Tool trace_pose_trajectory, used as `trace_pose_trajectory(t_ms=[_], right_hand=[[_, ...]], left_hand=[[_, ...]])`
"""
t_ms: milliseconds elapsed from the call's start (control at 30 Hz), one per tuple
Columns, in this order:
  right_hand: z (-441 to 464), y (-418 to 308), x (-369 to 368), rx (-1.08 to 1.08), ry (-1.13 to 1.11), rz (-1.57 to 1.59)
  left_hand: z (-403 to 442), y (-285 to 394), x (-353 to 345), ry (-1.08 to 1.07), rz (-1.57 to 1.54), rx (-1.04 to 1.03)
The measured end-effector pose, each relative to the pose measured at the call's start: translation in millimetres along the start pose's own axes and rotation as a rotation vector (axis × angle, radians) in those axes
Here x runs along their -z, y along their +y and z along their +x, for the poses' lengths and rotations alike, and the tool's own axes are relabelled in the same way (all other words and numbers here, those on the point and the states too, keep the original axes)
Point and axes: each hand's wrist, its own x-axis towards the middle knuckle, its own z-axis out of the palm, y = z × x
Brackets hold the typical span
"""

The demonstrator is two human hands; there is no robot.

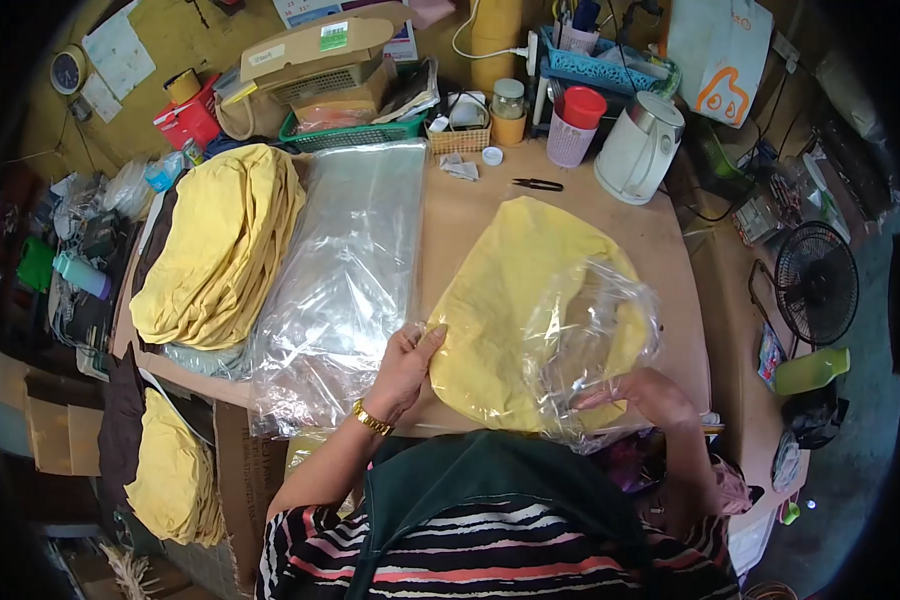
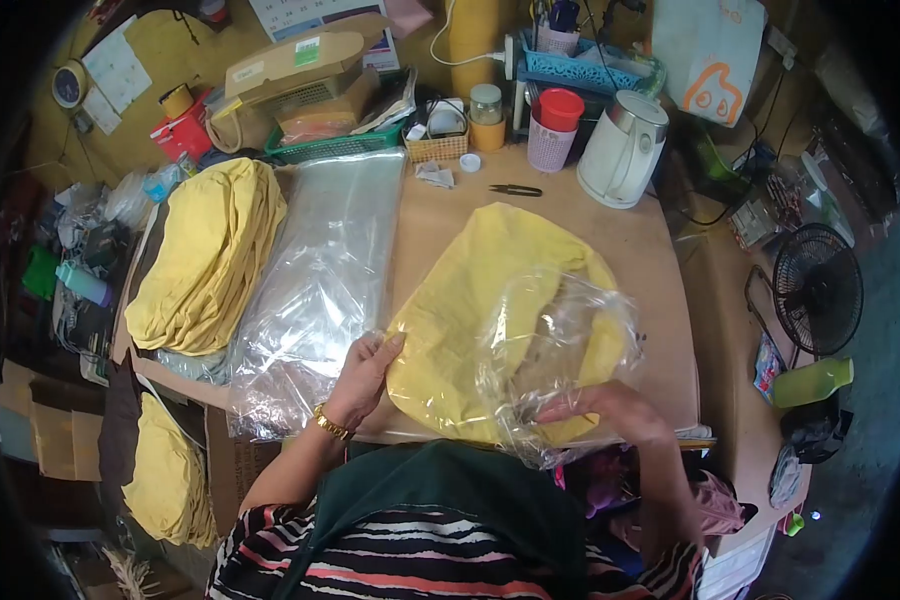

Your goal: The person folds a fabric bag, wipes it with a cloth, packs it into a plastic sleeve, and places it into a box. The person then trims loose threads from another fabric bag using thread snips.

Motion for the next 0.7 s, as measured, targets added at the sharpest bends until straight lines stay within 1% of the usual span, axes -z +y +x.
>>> trace_pose_trajectory(t_ms=[67, 100, 167, 200, 233, 267, 300, 333, 367, 400, 433, 467, 533, 567, 600, 633, 667, 700], right_hand=[[-3.3, -0.9, -9.8, 0.167, 0.018, 0.455], [14.5, -18.1, -29.9, 0.059, 0.186, 0.281], [60.2, -22.2, -55.3, -0.048, 0.417, -0.091], [86.2, -12.1, -51.6, -0.043, 0.487, -0.283], [96.5, -28.5, -29.9, -0.088, 0.548, -0.309], [104.0, -51.5, -3.9, -0.132, 0.609, -0.335], [97.8, -81.4, 17.4, 0.003, 0.716, -0.124], [84.7, -106.5, 34.7, 0.134, 0.812, 0.090], [74.9, -116.5, 46.9, 0.225, 0.898, 0.086], [65.1, -118.5, 57.7, 0.318, 0.983, 0.084], [57.3, -98.0, 68.7, 0.320, 0.981, 0.086], [53.1, -57.7, 80.7, 0.254, 0.992, 0.136], [47.1, 35.2, 98.9, 0.068, 1.004, 0.188], [38.6, 73.3, 96.6, -0.060, 1.003, 0.194], [25.3, 84.0, 86.0, -0.128, 1.025, 0.261], [13.0, 92.3, 75.6, -0.197, 1.049, 0.329], [4.2, 98.0, 71.6, -0.193, 1.052, 0.331], [-5.5, 100.8, 68.0, -0.187, 1.069, 0.285]], left_hand=[[3.8, 2.4, -6.0, 0.125, -0.036, -0.154], [8.1, 6.8, -7.1, 0.126, -0.040, -0.156], [26.8, 23.8, -8.5, 0.166, -0.053, -0.107], [38.5, 35.5, -0.4, 0.250, -0.008, -0.183], [47.7, 51.0, 12.3, 0.331, 0.038, -0.262], [41.4, 74.6, 23.3, 0.198, -0.142, -0.396], [9.9, 116.6, -3.6, 0.411, -0.126, -0.469], [5.8, 128.1, 19.8, 0.288, -0.148, -0.571], [-9.1, 135.4, 34.0, 0.261, -0.180, -0.665], [-21.3, 136.6, 45.2, 0.372, -0.185, -0.642], [-27.1, 123.5, 68.0, 0.385, -0.164, -0.713], [-39.8, 100.3, 87.4, 0.610, 0.348, -0.616], [-51.0, 53.9, 92.2, 0.683, 0.044, -0.501], [-56.6, 30.6, 94.6, 0.728, -0.116, -0.456], [-66.8, 1.7, 129.9, 0.678, -0.097, -0.376], [-78.9, -7.0, 126.4, 0.733, -0.013, -0.369], [-92.7, -13.5, 132.4, 0.706, 0.187, -0.220], [-98.5, -11.3, 128.0, 0.677, 0.238, -0.230]])
